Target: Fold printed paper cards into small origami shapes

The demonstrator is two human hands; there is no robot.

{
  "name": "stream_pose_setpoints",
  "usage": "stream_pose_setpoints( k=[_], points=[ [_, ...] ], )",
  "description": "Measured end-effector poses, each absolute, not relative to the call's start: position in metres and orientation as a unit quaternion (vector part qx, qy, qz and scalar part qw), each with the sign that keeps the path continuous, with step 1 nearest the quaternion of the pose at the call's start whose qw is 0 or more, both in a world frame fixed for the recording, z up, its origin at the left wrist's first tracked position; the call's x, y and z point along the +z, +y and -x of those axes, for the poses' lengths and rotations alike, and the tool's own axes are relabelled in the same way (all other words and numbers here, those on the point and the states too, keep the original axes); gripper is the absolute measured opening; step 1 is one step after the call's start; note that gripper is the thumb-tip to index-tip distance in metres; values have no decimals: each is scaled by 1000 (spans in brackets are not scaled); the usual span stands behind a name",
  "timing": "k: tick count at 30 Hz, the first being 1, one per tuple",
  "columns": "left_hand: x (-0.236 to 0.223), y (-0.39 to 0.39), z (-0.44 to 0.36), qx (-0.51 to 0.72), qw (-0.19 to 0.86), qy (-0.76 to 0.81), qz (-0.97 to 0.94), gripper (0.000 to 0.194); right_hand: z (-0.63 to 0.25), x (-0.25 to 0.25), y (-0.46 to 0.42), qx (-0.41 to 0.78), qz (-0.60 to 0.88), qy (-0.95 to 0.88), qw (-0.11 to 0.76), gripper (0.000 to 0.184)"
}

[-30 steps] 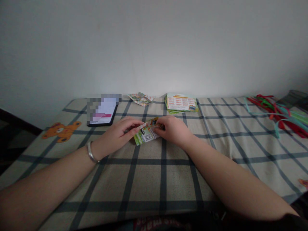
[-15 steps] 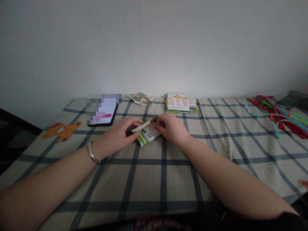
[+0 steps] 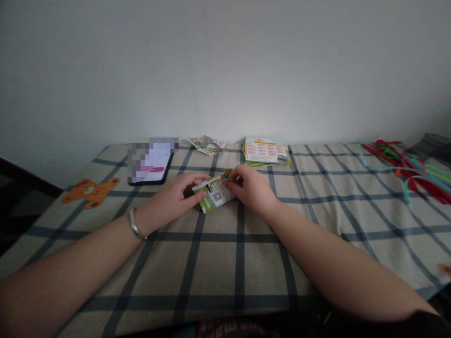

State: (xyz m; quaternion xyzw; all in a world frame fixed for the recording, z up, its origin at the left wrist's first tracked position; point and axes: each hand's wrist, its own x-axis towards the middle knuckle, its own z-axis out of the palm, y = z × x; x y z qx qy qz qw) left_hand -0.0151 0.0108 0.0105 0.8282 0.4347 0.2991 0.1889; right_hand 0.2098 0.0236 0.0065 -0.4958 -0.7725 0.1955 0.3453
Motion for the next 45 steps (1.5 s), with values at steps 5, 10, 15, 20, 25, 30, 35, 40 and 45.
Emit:
stream_pose_setpoints(
  k=[5, 10, 15, 20, 25, 30, 35, 40, 45],
  points=[
    [9, 11, 15, 326, 224, 451, -800, 36, -207, 10, 21, 199, 502, -767, 347, 11],
    [6, 12, 16, 347, 246, 447, -787, 35, -207, 8, 20, 220, 505, -755, 357, 18],
    [5, 13, 17, 344, 232, 459, -785, 28, -207, 8, 18, 232, 507, -748, 360, 20],
    [6, 16, 18, 362, 220, 450, -786, 26, -206, 9, 18, 247, 503, -737, 377, 21],
    [4, 16, 20, 378, 226, 450, -777, 28, -207, 8, 17, 261, 482, -738, 393, 30],
    [5, 14, 19, 412, 222, 443, -764, 27, -207, 6, 17, 244, 471, -750, 394, 26],
    [4, 13, 20, 428, 215, 439, -761, 26, -207, 5, 17, 263, 453, -755, 394, 28],
    [6, 12, 20, 411, 203, 446, -769, 26, -207, 4, 16, 262, 452, -749, 408, 28],
    [6, 12, 18, 431, 244, 443, -747, 28, -207, 3, 16, 259, 438, -752, 420, 28]
  ],
)
